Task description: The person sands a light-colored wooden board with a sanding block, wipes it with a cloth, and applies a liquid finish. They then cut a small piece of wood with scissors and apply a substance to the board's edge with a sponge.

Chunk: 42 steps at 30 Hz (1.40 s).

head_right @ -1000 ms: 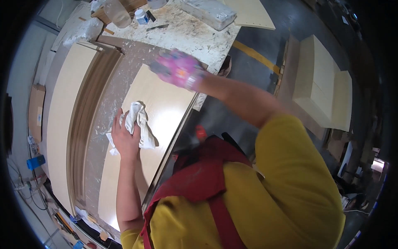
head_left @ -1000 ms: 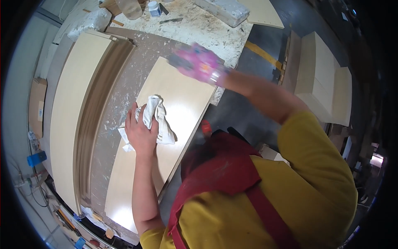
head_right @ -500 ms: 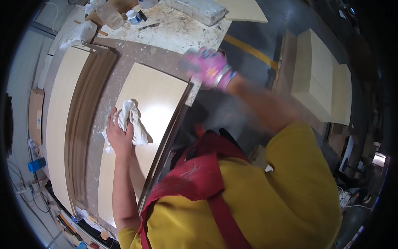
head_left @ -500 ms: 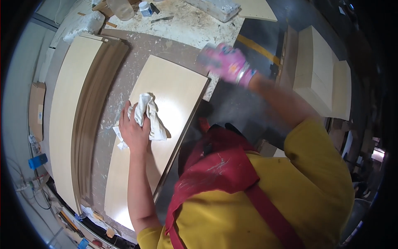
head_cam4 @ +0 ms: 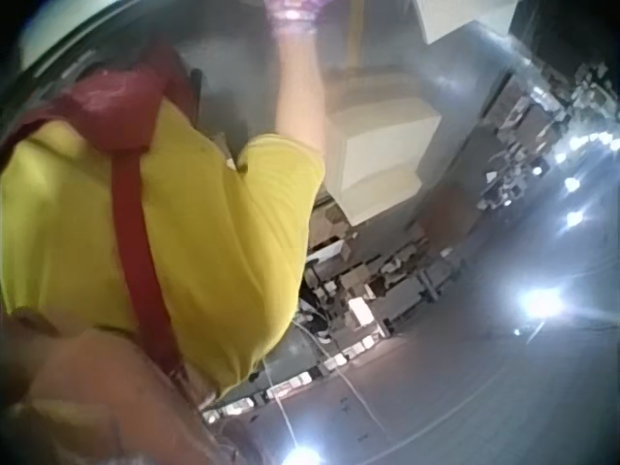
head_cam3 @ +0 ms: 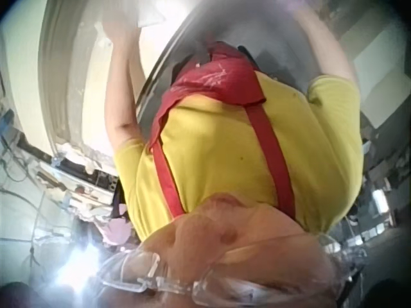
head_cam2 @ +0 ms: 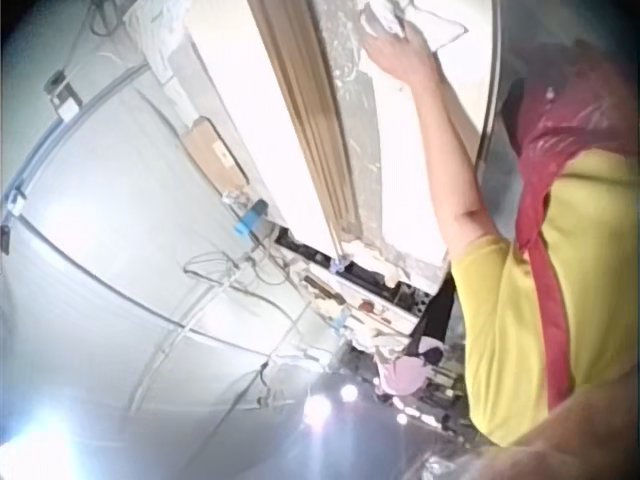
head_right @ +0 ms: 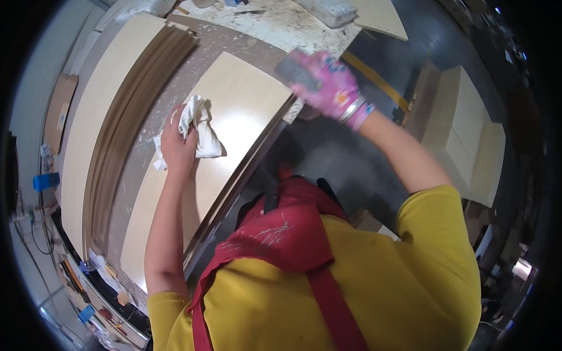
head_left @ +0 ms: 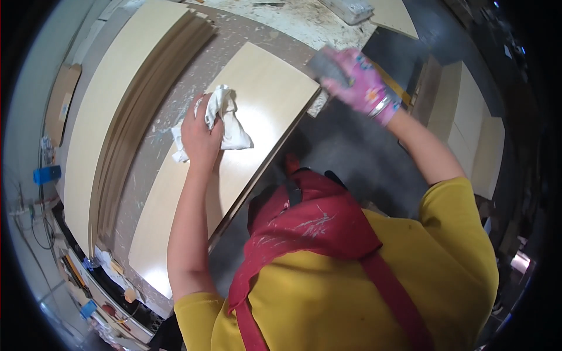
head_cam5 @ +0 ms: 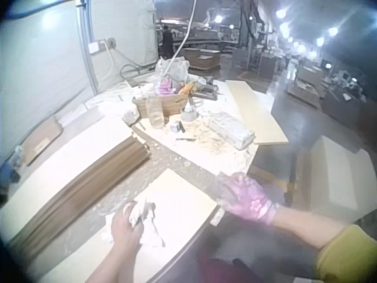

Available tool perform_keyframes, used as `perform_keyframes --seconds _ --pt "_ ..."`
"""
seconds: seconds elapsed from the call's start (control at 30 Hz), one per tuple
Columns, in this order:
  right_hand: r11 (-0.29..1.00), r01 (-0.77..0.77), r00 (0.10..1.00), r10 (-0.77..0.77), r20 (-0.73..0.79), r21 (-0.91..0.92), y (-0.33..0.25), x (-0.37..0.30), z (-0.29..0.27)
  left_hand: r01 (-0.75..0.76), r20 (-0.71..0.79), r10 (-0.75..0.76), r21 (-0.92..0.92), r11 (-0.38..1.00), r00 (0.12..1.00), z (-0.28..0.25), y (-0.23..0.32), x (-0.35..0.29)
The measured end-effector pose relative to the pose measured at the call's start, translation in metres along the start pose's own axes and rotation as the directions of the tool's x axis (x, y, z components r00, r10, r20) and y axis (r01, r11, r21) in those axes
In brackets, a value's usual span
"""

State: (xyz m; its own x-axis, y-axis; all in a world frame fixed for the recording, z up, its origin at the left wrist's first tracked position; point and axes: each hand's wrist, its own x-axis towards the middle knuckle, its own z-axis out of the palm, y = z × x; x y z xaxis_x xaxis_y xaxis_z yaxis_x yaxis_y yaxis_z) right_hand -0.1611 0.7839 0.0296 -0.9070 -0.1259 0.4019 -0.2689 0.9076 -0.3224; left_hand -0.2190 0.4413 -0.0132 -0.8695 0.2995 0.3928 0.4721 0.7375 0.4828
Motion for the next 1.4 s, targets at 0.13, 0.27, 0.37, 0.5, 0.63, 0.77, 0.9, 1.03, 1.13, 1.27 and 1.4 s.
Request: perform_keyframes --seconds 0.13,0.27,0.37,0.5,0.63,0.77,0.9,1.03,1.13,1.27,1.4 --pt "0.988 0.142 0.832 -0.15 0.534 0.057 -0.156 -0.024 0.057 0.115 -0.095 -0.131 -0.157 0.981 0.987 -0.001 -0.009 0.0" --pt "0.855 0.43 0.793 -0.511 0.331 0.29 -0.23 -0.07 0.09 0.297 0.028 -0.308 -0.356 0.886 0.951 -0.047 -0.054 -0.026" --pt "0.946 0.271 0.901 -0.314 0.3 0.176 -0.169 -0.041 0.05 0.301 0.046 -0.298 -0.215 0.929 0.953 -0.151 -0.105 -0.089" --pt "0.945 0.278 0.931 -0.22 0.292 -0.173 -0.147 -0.06 0.053 0.531 0.226 -0.576 0.23 0.815 0.786 -0.274 -0.169 -0.207" --pt "0.79 0.573 0.701 -0.61 0.369 0.219 -0.311 -0.082 0.12 0.531 0.248 -0.61 0.319 0.785 0.753 -0.293 -0.181 -0.258" --pt "0.546 0.613 0.46 -0.834 0.305 0.57 -0.432 -0.082 0.153 0.349 0.395 -0.523 0.434 0.831 0.755 -0.31 -0.187 -0.246" --pt "0.609 0.69 0.47 -0.788 0.399 0.391 -0.389 -0.06 0.117 0.306 0.428 -0.61 0.588 0.748 0.667 -0.357 -0.224 -0.299" --pt "0.546 0.713 0.336 -0.817 0.469 0.44 -0.442 -0.079 0.141 0.379 0.348 -0.604 0.534 0.756 0.717 -0.353 -0.232 -0.316" --pt "0.348 0.699 0.38 -0.921 0.088 0.625 -0.557 -0.113 0.209 0.371 0.37 -0.597 0.523 0.767 0.712 -0.348 -0.235 -0.306" --pt "0.233 0.622 0.188 -0.971 0.147 0.747 -0.681 -0.144 0.238 0.354 0.369 -0.584 0.529 0.772 0.723 -0.35 -0.24 -0.31" --pt "0.095 0.476 0.044 -0.996 0.084 0.874 -0.636 -0.14 0.202 0.396 0.294 -0.555 0.456 0.797 0.778 -0.349 -0.243 -0.322"
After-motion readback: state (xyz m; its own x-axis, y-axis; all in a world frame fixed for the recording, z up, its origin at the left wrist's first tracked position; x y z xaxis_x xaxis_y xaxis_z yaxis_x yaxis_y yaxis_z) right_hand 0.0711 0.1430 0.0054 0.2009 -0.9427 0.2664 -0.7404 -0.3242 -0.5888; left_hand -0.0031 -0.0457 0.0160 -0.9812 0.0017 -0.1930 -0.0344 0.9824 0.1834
